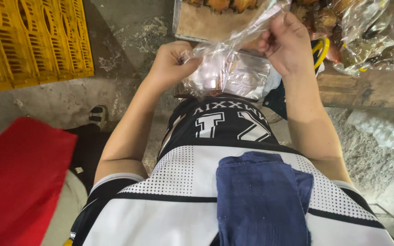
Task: The person packages muffins by placing them into plastic bags and sealing the bags using a bag neck sealer.
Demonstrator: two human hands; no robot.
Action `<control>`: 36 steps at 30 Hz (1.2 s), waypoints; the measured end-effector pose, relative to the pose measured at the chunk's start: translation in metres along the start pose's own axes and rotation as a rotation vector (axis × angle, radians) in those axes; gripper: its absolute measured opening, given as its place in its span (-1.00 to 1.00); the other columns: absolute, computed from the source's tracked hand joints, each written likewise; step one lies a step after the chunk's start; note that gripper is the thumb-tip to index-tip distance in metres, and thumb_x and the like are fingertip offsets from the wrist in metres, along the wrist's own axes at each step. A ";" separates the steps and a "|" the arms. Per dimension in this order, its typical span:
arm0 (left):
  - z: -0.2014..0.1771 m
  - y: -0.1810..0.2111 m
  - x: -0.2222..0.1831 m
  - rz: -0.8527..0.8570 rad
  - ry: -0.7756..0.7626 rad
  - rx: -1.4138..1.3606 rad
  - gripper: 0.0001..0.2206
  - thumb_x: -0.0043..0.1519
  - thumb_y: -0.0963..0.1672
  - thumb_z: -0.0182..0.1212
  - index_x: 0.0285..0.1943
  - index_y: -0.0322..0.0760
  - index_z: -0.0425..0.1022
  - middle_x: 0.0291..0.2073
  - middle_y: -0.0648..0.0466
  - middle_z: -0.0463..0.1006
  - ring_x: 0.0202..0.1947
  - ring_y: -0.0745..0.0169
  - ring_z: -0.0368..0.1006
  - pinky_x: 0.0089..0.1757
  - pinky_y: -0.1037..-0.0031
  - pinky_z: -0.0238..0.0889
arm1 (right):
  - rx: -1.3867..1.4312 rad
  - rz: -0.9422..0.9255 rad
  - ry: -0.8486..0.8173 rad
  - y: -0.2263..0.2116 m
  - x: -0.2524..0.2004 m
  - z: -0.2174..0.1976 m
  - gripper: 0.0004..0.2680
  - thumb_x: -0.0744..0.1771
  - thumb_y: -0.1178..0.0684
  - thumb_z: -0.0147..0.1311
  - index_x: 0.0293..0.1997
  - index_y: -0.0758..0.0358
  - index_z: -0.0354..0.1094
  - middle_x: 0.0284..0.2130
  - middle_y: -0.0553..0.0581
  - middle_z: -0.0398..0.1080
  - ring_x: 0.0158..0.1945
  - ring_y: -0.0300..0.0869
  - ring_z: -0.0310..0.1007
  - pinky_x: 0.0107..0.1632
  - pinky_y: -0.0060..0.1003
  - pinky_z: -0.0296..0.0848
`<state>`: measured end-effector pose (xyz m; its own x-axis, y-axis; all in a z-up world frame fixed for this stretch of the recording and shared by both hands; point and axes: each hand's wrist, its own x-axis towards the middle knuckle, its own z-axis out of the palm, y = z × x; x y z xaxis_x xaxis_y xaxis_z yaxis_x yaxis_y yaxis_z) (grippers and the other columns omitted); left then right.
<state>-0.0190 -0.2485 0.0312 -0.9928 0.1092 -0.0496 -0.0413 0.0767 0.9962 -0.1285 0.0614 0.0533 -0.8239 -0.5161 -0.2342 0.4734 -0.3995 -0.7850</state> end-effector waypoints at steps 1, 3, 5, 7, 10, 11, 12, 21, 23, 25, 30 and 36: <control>0.001 0.002 -0.001 0.001 -0.003 0.000 -0.74 0.27 -0.23 0.37 -0.45 -0.41 0.39 -0.50 0.13 0.38 -0.46 0.41 0.27 -0.38 0.45 0.10 | 0.053 0.055 0.128 -0.002 0.000 0.007 -0.86 0.44 0.08 0.09 0.03 0.31 0.32 -0.26 0.18 0.50 -0.25 -0.07 0.54 -0.17 -0.24 0.52; 0.000 0.012 -0.004 0.130 0.014 0.129 -0.82 0.20 -0.25 0.36 -0.43 -0.38 0.44 -0.49 0.07 0.39 -0.45 0.25 0.30 -0.38 0.35 0.14 | 0.106 0.100 0.258 -0.009 0.001 0.016 -0.77 0.38 -0.06 0.00 0.00 0.28 0.34 -0.24 0.18 0.53 -0.24 -0.06 0.56 -0.18 -0.21 0.54; -0.002 0.023 -0.007 0.188 -0.015 0.319 -0.84 0.13 -0.23 0.38 -0.42 -0.36 0.45 -0.47 0.04 0.40 -0.45 0.15 0.36 -0.38 0.32 0.19 | -0.093 0.131 0.021 -0.012 0.001 0.014 -0.71 0.42 -0.19 -0.09 -0.04 0.24 0.39 -0.30 0.10 0.50 -0.23 -0.13 0.56 -0.15 -0.27 0.54; -0.001 0.033 -0.008 0.249 -0.042 0.509 -0.84 0.06 -0.21 0.40 -0.40 -0.33 0.45 -0.45 0.01 0.42 -0.44 0.05 0.41 -0.38 0.28 0.25 | -0.205 0.066 0.012 -0.010 0.005 0.008 -0.84 0.45 -0.03 0.04 0.03 0.23 0.36 -0.24 0.08 0.47 -0.21 -0.14 0.52 -0.15 -0.28 0.48; 0.003 0.041 -0.010 0.440 -0.073 0.697 -0.88 0.07 -0.18 0.38 -0.36 -0.25 0.49 -0.38 0.02 0.48 -0.41 -0.02 0.46 -0.35 0.24 0.32 | -0.239 -0.032 -0.032 -0.013 0.009 0.005 -0.90 0.48 0.14 0.16 0.09 0.21 0.34 -0.11 0.08 0.48 -0.07 -0.17 0.51 -0.07 -0.30 0.45; 0.005 0.042 -0.012 0.435 -0.102 0.653 -0.89 0.11 -0.18 0.36 -0.35 -0.24 0.48 -0.36 0.03 0.49 -0.41 0.01 0.48 -0.34 0.26 0.34 | -0.158 -0.063 -0.065 -0.016 0.011 0.008 -0.91 0.47 0.15 0.14 0.06 0.20 0.33 -0.04 0.10 0.52 0.03 -0.19 0.54 -0.01 -0.31 0.49; 0.007 0.041 -0.012 0.429 -0.132 0.608 -0.90 0.14 -0.17 0.34 -0.33 -0.24 0.48 -0.34 0.03 0.49 -0.40 0.04 0.50 -0.32 0.29 0.37 | -0.158 -0.065 -0.065 -0.014 0.014 0.014 -0.91 0.47 0.15 0.14 0.06 0.20 0.33 -0.04 0.10 0.52 0.03 -0.19 0.54 -0.01 -0.31 0.49; -0.032 0.053 0.009 -0.008 0.413 0.617 -0.79 0.39 -0.16 0.24 0.18 -0.24 0.56 -0.06 -0.01 0.65 -0.24 0.02 0.51 -0.18 0.31 0.39 | -0.672 -0.434 0.191 -0.012 0.004 0.022 -0.89 0.44 0.26 0.20 0.06 0.25 0.38 -0.22 -0.04 0.40 -0.22 -0.31 0.36 -0.15 -0.42 0.38; -0.026 0.072 0.010 0.343 0.249 0.689 -0.55 0.20 -0.16 0.39 0.30 -0.28 0.50 0.06 -0.11 0.56 0.03 -0.08 0.52 0.02 0.32 0.44 | -1.013 -0.505 0.051 -0.016 -0.006 0.035 -0.92 0.42 0.28 0.26 -0.04 0.34 0.43 -0.19 0.07 0.47 -0.13 -0.30 0.46 -0.05 -0.40 0.45; -0.006 0.087 0.020 0.666 0.069 0.403 -0.53 0.31 -0.10 0.41 0.32 -0.40 0.35 0.16 -0.18 0.45 0.12 -0.12 0.45 0.08 0.27 0.36 | -1.180 -0.548 -0.065 -0.026 -0.014 0.053 -0.93 0.39 0.31 0.25 -0.09 0.36 0.47 -0.24 0.11 0.47 -0.15 -0.26 0.46 -0.04 -0.37 0.43; 0.041 0.077 0.065 0.178 -0.187 0.265 -0.71 0.35 -0.04 0.46 -0.13 -0.41 0.61 -0.43 0.01 0.56 -0.38 0.29 0.42 -0.31 0.45 0.30 | -1.204 -0.406 -0.121 -0.053 -0.003 0.085 -0.88 0.31 0.29 0.26 -0.10 0.42 0.47 -0.41 0.13 0.43 -0.36 -0.16 0.40 -0.24 -0.30 0.37; 0.060 0.028 0.076 -0.029 -0.030 -0.232 -0.77 0.39 -0.05 0.18 -0.07 -0.30 0.63 -0.41 0.31 0.66 -0.51 0.59 0.40 -0.49 0.69 0.23 | -1.562 -1.234 0.462 -0.024 0.011 0.077 -0.77 0.25 0.25 0.40 -0.15 0.41 0.36 -0.29 0.23 0.37 -0.21 0.01 0.34 -0.16 -0.17 0.35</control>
<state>-0.0886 -0.1785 0.0514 -0.9871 0.1402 -0.0772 -0.0982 -0.1496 0.9839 -0.1246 0.0067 0.1137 -0.5521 -0.2448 0.7970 -0.6902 0.6704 -0.2723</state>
